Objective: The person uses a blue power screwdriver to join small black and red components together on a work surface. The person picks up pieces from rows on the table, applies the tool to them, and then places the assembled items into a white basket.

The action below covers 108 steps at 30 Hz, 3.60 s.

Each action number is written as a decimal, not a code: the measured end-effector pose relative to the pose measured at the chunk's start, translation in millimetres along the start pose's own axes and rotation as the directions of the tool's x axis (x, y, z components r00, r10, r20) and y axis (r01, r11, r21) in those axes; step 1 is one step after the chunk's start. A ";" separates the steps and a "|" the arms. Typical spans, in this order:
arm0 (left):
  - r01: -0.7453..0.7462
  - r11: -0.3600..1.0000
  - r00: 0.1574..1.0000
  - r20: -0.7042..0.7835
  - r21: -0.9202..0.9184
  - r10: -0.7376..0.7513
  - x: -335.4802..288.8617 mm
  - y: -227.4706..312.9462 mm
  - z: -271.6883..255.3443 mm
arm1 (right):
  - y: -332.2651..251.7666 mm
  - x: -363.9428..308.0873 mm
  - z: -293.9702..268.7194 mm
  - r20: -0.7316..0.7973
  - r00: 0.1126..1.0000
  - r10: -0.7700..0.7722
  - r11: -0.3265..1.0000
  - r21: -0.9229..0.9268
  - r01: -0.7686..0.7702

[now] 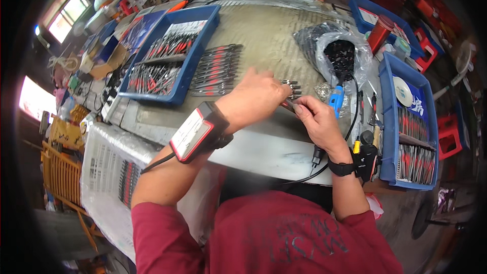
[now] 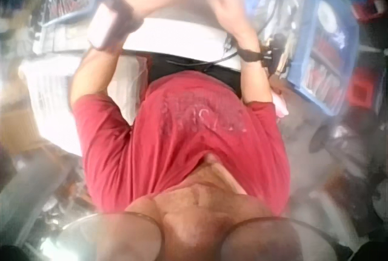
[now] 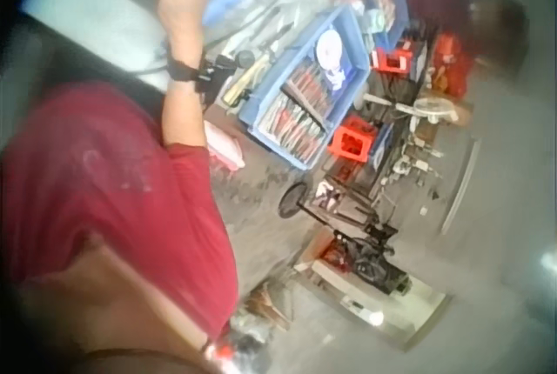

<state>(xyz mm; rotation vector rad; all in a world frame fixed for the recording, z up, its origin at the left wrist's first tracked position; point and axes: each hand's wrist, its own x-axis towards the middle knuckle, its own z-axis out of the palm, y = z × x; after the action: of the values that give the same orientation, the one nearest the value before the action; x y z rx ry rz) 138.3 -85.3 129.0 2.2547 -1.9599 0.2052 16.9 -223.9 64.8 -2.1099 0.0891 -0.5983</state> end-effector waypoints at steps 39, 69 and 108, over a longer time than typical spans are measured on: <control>0.432 0.096 0.333 0.060 -0.897 -0.941 -327.8 -69.4 -38.5 | -39.5 -77.3 -116.2 -0.337 0.859 0.385 0.853 -0.226 -0.471; 0.168 0.249 0.280 -0.197 -0.954 -0.940 -312.0 -80.2 -28.3 | -45.5 -459.5 -165.8 -0.690 0.377 0.618 -0.281 -0.641 -0.714; 0.677 -0.238 0.079 0.389 -0.697 -0.918 -471.9 -46.0 -46.2 | 92.7 123.9 27.9 0.568 0.814 0.122 0.814 -0.526 0.245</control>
<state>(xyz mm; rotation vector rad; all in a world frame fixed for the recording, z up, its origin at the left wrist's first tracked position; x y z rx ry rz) 118.1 388.1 79.6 2.0397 0.2122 -0.4266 153.2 -291.6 25.2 -2.8228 -0.1749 0.1016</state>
